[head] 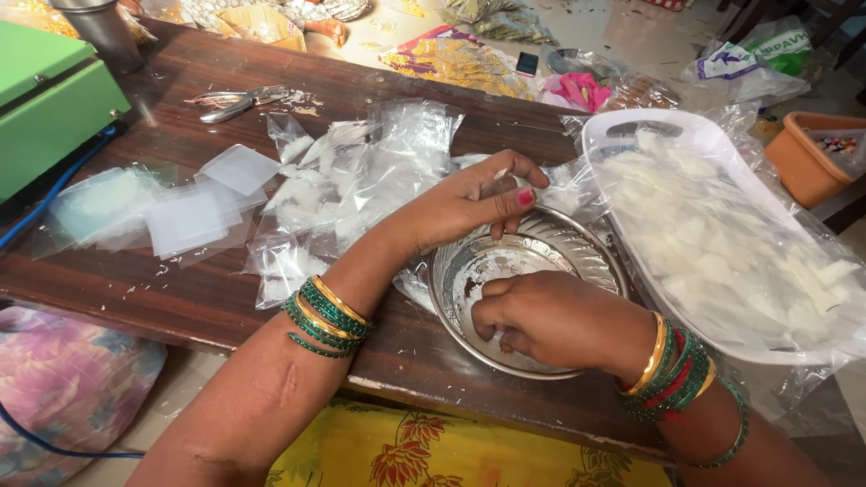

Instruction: The person packages white powder into individual plastic bags by holding each bag open with one hand, scooping powder from a bowl into it with the other hand, then sealing the filled bag with both hands before setting it aside.

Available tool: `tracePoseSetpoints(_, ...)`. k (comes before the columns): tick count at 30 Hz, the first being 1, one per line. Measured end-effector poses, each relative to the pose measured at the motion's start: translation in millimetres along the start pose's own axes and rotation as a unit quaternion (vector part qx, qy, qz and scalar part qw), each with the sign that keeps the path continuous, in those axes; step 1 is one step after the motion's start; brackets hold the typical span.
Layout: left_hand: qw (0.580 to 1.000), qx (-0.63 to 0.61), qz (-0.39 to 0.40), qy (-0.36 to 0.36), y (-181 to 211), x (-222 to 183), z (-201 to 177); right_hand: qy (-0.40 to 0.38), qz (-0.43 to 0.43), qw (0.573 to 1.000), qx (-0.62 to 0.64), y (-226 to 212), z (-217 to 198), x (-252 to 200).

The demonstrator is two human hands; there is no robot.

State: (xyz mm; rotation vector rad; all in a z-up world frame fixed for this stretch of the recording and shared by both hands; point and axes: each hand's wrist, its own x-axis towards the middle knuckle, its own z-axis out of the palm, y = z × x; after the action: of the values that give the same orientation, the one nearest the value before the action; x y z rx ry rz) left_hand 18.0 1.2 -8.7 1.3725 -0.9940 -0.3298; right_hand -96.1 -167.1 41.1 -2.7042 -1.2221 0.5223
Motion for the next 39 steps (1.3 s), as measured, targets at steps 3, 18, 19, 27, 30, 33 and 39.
tracePoseSetpoints(3, 1.0, 0.017, -0.002, 0.0, -2.3, 0.5, 0.1, 0.012, -0.024, 1.0, 0.012, 2.7, 2.0, -1.3)
tracePoseSetpoints(18, 0.998, 0.061, 0.012, -0.024, 5.2, -2.1, 2.9, 0.451, 0.005, 0.861, 0.233, 27.3, -25.6, -26.7)
tracePoseSetpoints(19, 0.998, 0.059, 0.013, -0.025, 4.6, -1.8, 3.7, 0.451, 0.007, 0.861, 0.233, 24.9, -24.5, -23.0)
tracePoseSetpoints(27, 0.999, 0.046, -0.01, -0.005, 2.4, -1.7, 2.6, 0.539, -0.035, 0.841, -0.039, 7.1, -20.2, -12.5)
tracePoseSetpoints(30, 1.0, 0.014, -0.02, -0.012, 2.5, 0.1, 0.9, 0.539, 0.013, 0.842, 0.018, 14.3, -20.1, -14.9)
tracePoseSetpoints(33, 0.999, -0.006, -0.021, -0.024, -0.1, 0.4, -2.7, 0.524, -0.022, 0.851, 0.02, 22.9, -19.7, -12.9)
tracePoseSetpoints(39, 0.999, 0.002, 0.043, 0.026, 9.0, -0.9, 3.5, 0.497, 0.046, 0.855, 0.14, 26.2, -19.9, -6.8)
